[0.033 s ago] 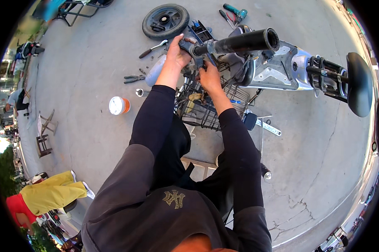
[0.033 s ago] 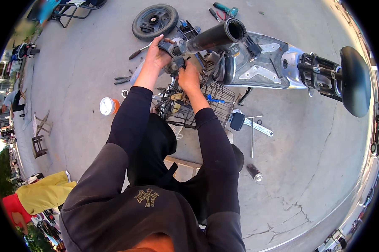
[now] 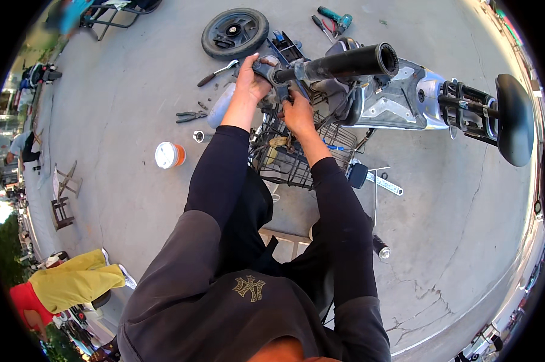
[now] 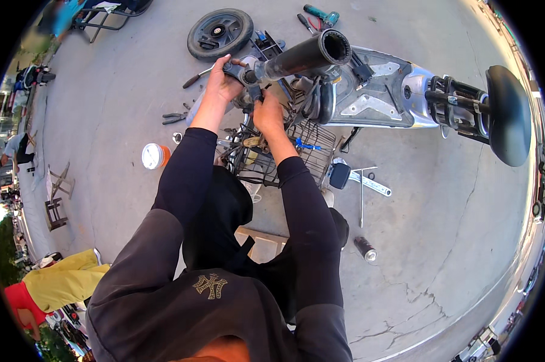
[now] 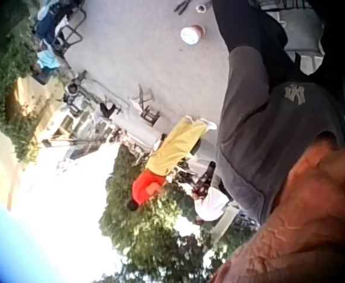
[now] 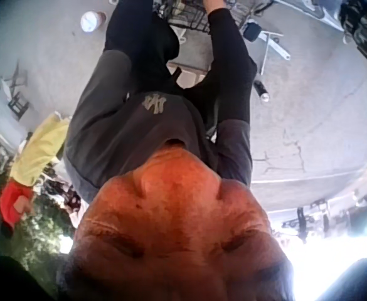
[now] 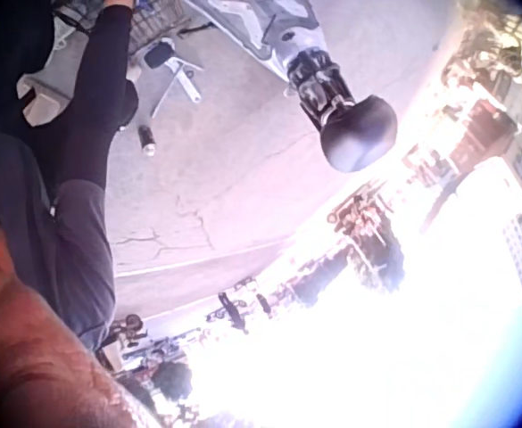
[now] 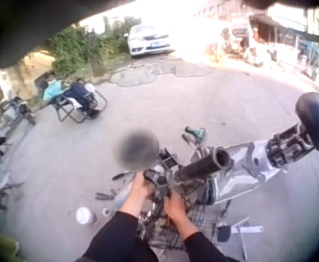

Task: The person works on a disassembled electric scooter, first manipulating the handlebar stem and then spraying lubricant into the steering column. They then open a container of grease and apply it by hand to the handlebar stem and surrounding components.

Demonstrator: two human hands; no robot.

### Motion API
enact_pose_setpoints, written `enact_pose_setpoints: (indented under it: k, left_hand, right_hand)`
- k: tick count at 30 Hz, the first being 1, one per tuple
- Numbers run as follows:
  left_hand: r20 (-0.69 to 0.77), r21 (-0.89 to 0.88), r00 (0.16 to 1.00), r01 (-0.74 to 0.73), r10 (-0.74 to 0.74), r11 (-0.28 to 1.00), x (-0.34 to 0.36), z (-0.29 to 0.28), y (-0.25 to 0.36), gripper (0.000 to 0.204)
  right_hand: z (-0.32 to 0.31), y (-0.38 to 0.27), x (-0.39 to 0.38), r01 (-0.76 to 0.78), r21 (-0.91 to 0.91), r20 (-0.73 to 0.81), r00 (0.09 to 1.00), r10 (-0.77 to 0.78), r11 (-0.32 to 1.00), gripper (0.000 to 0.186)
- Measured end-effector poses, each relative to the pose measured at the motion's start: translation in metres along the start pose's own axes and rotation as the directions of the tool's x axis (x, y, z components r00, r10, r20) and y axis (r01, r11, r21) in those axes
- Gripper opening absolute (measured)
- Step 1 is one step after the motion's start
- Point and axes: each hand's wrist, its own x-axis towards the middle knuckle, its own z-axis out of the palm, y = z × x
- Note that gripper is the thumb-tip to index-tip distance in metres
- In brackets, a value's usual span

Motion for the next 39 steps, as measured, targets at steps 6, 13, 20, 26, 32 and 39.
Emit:
enact_pose_setpoints:
  k: [6,13,20,26,32,39]
  left_hand:
    - [-0.040,-0.003,0.999,0.036,-0.036,0.999,0.011,-0.029,-0.006,0.019]
    - [-0.047,0.015,0.999,0.013,-0.012,1.000,0.021,-0.040,-0.008,0.029]
    - [-0.152,0.028,0.988,-0.034,0.038,0.999,0.025,-0.046,-0.021,0.023]
    - [-0.151,0.301,0.987,0.003,0.045,0.954,0.014,-0.040,-0.028,0.055]
    - [-0.262,0.462,0.964,0.091,0.038,0.882,0.004,-0.041,-0.016,0.066]
    - [0.301,0.846,0.795,-0.478,0.527,0.237,-0.138,0.057,-0.038,0.054]
  right_hand:
    - [0.013,0.018,0.003,-0.055,-0.017,-0.089,0.995,0.053,0.998,0.032]
    - [0.011,0.008,0.003,-0.081,0.001,-0.011,0.997,0.081,0.997,0.035]
    - [0.014,0.019,-0.002,-0.083,-0.027,0.012,0.996,0.084,0.996,0.042]
    - [0.004,0.006,-0.019,0.098,-0.113,-0.100,0.989,-0.110,0.989,0.032]
    - [-0.030,-0.029,-0.059,-0.197,0.414,0.197,0.972,0.124,0.889,0.033]
    - [-0.091,-0.029,-0.104,-0.259,0.618,0.231,0.962,0.143,0.742,0.051]
